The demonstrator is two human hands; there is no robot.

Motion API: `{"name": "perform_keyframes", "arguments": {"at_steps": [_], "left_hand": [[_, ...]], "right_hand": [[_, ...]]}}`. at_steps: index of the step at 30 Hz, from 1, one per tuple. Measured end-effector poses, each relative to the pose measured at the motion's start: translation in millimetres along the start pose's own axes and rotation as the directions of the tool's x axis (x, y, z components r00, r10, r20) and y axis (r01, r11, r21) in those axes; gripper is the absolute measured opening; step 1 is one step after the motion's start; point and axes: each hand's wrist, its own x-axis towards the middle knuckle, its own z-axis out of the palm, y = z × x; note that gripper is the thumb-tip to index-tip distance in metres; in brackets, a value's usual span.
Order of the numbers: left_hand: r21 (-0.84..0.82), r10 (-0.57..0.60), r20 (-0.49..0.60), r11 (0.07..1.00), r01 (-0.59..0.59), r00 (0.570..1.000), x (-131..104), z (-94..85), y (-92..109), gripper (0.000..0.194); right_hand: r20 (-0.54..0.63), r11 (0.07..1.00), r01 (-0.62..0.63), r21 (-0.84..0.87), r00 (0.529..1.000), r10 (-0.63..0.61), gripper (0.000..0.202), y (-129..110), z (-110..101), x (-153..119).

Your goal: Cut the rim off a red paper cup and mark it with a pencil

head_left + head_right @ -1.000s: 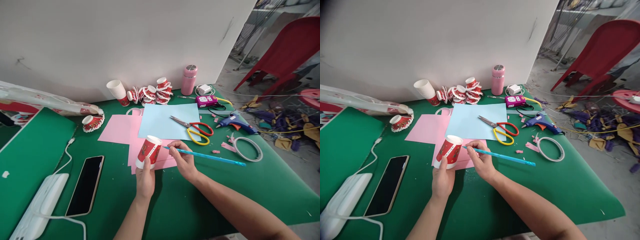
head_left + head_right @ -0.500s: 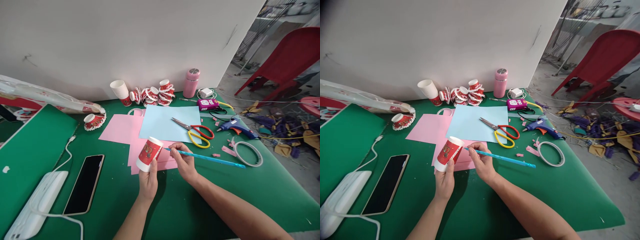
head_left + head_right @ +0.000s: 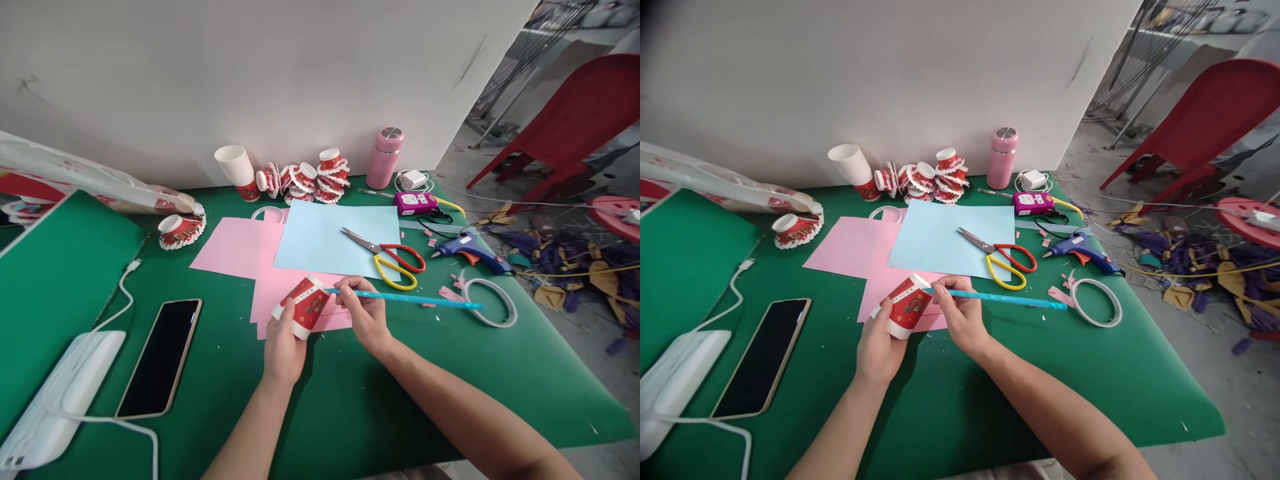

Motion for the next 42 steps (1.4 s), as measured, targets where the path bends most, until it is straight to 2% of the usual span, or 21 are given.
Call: {"name": "perform_keyframes", "arguments": {"at_steps": [4, 10, 12, 14, 16, 18, 22, 26, 29, 32, 36, 39, 42], "left_hand": [[-0.133, -0.19, 0.051, 0.972, 0.195, 0.98, 6.7, 2.2, 6.7, 0.028], [-0.168, -0.306, 0.065, 0.935, 0.313, 0.95, 9.0, 2.1, 10.9, 0.032], [-0.151, -0.289, 0.118, 0.94, 0.305, 0.95, 9.1, 1.1, 11.8, 0.032], [-0.112, -0.236, 0.224, 0.958, 0.265, 0.946, 9.1, -0.7, 12.0, 0.031], [-0.034, -0.184, 0.332, 0.978, 0.207, 0.925, 9.2, -3.0, 10.7, 0.03], [0.071, -0.158, 0.371, 0.987, 0.141, 0.915, 9.6, -4.8, 7.9, 0.032], [0.17, -0.105, 0.262, 0.984, 0.062, 0.959, 12.1, -5.0, 3.1, 0.034], [0.117, -0.14, 0.143, 0.985, 0.124, 0.98, 15.7, -4.7, 6.3, 0.026], [0.089, -0.235, 0.159, 0.971, 0.223, 0.959, 17.8, -6.7, 9.9, 0.022], [0.071, -0.3, 0.17, 0.954, 0.292, 0.939, 19.3, -8.9, 11.1, 0.018], [0.048, -0.354, 0.148, 0.935, 0.35, 0.924, 20.3, -8.7, 11.4, 0.015], [0.041, -0.366, 0.13, 0.931, 0.364, 0.921, 19.1, -7.0, 12.6, 0.017], [0.066, -0.325, 0.205, 0.946, 0.318, 0.923, 15.7, -6.8, 14.1, 0.019]], "right_hand": [[0.105, 0.997, -0.066, -0.034, 0.992, 0.07, 0.028, -6.2, 1.5, 6.8], [0.293, 0.984, -0.045, -0.173, 0.951, 0.095, 0.034, -7.2, -2.4, 14.3], [0.315, 0.98, -0.071, -0.184, 0.941, 0.127, 0.036, -3.8, -2.6, 16.0], [0.314, 0.979, -0.115, -0.17, 0.935, 0.164, 0.04, 0.9, -2.2, 17.9], [0.304, 0.978, -0.14, -0.155, 0.935, 0.182, 0.043, 5.7, -1.6, 20.2], [0.296, 0.977, -0.152, -0.147, 0.936, 0.19, 0.047, 9.5, -1.3, 22.7], [0.275, 0.968, -0.233, -0.096, 0.928, 0.251, 0.047, 13.3, -2.5, 26.8], [0.238, 0.958, -0.28, -0.054, 0.929, 0.285, 0.045, 11.2, -5.6, 28.1], [0.24, 0.969, -0.242, -0.04, 0.94, 0.245, 0.042, 7.1, -8.9, 26.0], [0.299, 0.984, -0.162, -0.075, 0.938, 0.177, 0.038, 3.5, -12.2, 22.2], [0.433, 0.979, 0.009, -0.206, 0.898, 0.083, 0.041, 0.6, -14.1, 20.4], [0.487, 0.958, 0.093, -0.272, 0.872, 0.054, 0.042, -0.1, -13.1, 22.9], [0.5, 0.949, 0.118, -0.294, 0.865, 0.048, 0.043, -0.2, -11.8, 25.5]]}}
